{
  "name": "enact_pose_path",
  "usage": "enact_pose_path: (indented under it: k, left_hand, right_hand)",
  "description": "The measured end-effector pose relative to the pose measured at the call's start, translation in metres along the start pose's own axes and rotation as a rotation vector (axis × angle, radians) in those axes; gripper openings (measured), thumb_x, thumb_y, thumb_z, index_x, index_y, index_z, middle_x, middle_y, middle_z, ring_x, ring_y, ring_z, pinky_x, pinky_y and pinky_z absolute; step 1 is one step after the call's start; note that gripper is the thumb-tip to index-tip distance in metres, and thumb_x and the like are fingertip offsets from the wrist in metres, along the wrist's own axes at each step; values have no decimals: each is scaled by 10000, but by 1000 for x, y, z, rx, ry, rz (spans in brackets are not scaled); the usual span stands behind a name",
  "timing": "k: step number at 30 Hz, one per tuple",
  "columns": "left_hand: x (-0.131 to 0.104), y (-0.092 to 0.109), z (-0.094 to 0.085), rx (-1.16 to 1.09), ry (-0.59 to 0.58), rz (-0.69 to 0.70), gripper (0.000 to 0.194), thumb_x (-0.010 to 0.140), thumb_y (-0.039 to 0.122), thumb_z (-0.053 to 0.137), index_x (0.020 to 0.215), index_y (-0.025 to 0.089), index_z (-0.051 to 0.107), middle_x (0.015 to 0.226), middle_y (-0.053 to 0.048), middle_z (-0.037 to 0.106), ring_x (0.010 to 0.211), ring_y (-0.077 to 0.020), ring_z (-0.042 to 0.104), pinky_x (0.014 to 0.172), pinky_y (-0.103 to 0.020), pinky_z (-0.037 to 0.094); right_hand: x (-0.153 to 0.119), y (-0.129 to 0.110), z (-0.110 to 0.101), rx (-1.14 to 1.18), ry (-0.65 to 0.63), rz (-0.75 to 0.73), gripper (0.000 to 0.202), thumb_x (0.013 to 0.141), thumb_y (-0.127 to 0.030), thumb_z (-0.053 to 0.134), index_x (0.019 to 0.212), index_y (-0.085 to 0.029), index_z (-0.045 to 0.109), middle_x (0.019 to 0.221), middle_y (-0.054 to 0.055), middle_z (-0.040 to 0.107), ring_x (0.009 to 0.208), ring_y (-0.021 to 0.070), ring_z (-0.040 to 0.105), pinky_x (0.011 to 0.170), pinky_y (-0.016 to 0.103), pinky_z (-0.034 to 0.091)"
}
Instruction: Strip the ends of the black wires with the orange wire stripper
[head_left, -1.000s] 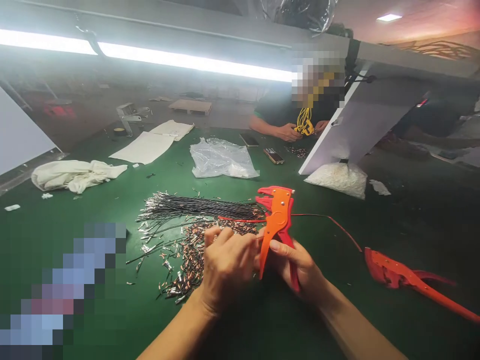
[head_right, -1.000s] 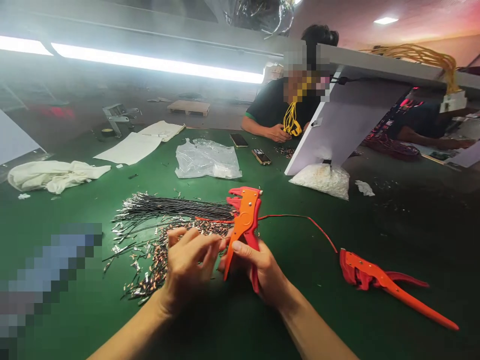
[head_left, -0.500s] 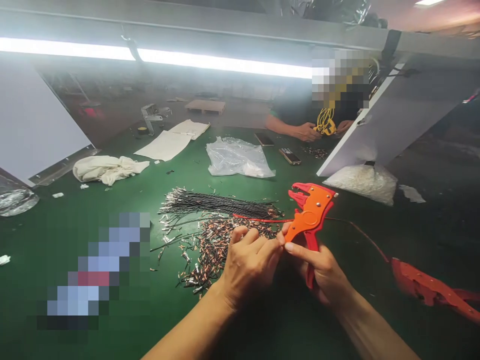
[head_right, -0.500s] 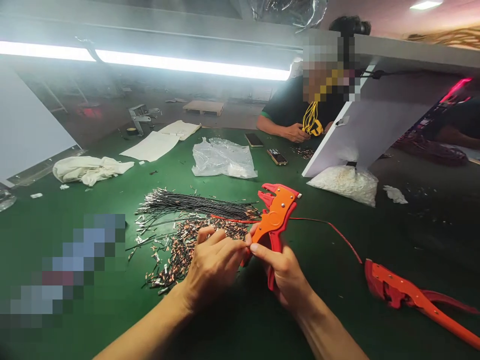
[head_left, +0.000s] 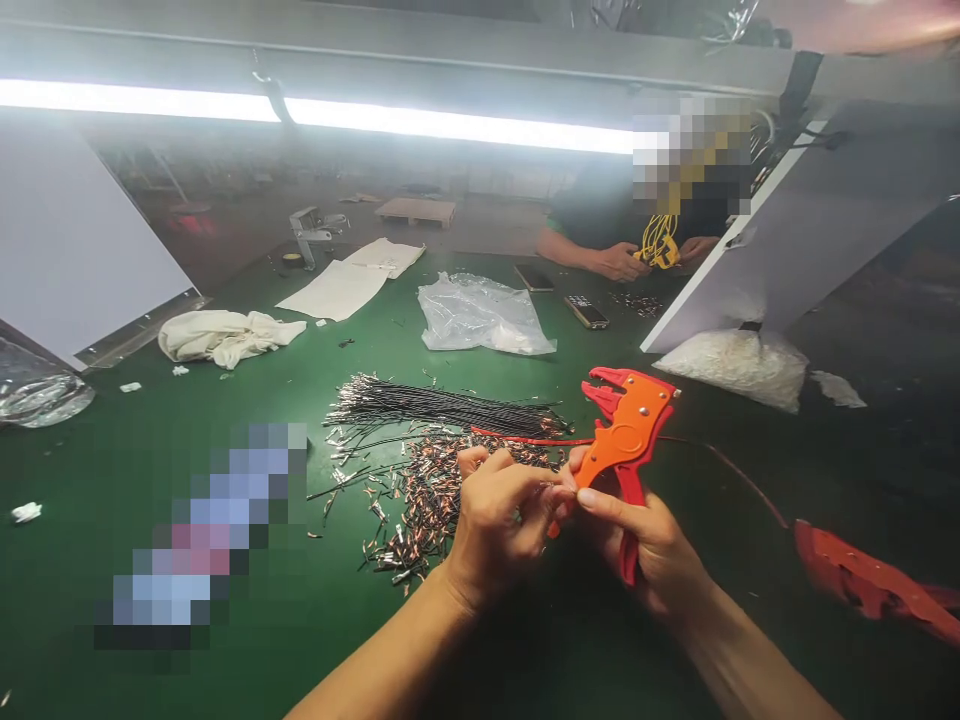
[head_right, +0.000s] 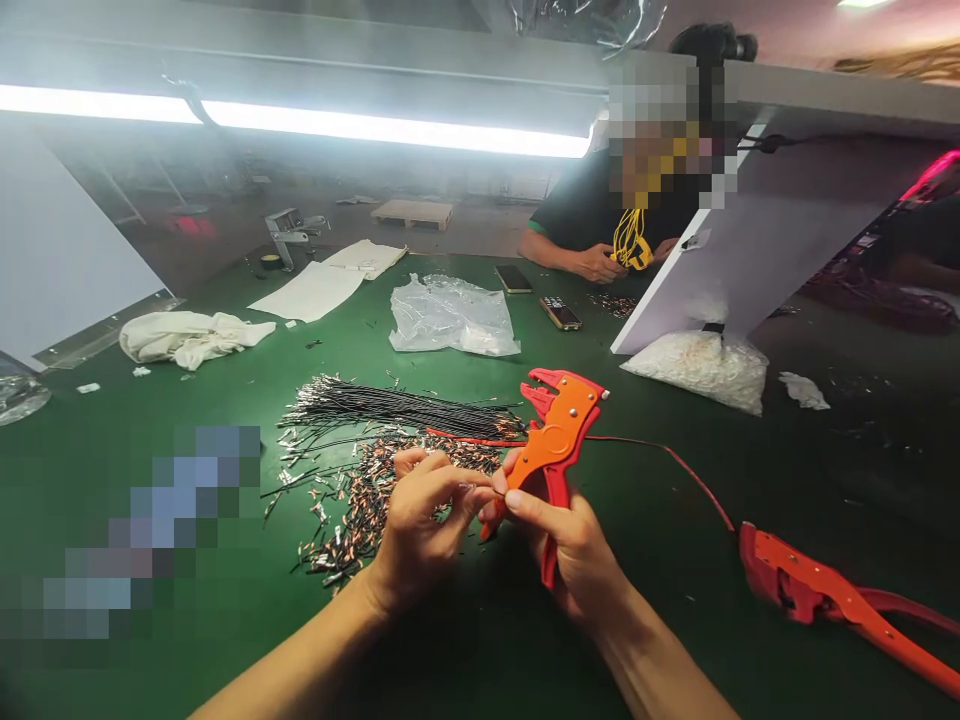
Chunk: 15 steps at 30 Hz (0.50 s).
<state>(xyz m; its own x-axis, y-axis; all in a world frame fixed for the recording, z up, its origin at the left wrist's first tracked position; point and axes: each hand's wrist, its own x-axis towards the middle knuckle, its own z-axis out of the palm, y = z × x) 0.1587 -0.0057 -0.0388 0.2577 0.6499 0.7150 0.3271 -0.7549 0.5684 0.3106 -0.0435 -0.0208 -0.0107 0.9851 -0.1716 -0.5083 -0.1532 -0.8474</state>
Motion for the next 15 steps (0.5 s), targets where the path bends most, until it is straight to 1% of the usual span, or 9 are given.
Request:
enact_pose_path:
  k: [5, 9, 12, 15]
  left_hand:
    - [0, 3, 2, -43, -1, -18, 144, 931, 177, 574, 826, 226, 659, 706, 46, 739, 581, -138, 517, 747, -378, 305]
    - [-2, 4, 3, -55, -12, -41, 160, 919, 148, 555, 811, 202, 660, 676, 33, 725, 565, -129, 496, 754, -375, 293]
    - [-2, 4, 3, -55, -27, -67, 163, 913, 130, 557, 829, 196, 679, 665, 31, 729, 558, -126, 488, 759, -376, 275]
    - [-3, 3, 2, -64, -33, -93, 186, 908, 139, 572, 774, 205, 683, 675, 31, 739, 565, -127, 490, 772, -381, 256]
  right_hand:
    - [1, 2, 0, -13, -11, -4, 183, 776, -221, 774, 941, -218, 695, 802, -12, 661, 748, 157, 605, 732, 268, 523]
    - [1, 2, 0, -25, -23, -12, 188, 779, -224, 771, 949, -201, 694, 793, -8, 661, 729, 160, 600, 712, 272, 515]
    - [1, 2, 0, -27, -16, -20, 194, 784, -228, 768, 955, -196, 681, 800, -7, 662, 760, 165, 602, 740, 277, 510]
    - [0, 3, -1, -27, -14, -20, 204, 787, -231, 768, 960, -197, 665, 810, -10, 657, 794, 159, 590, 767, 266, 500]
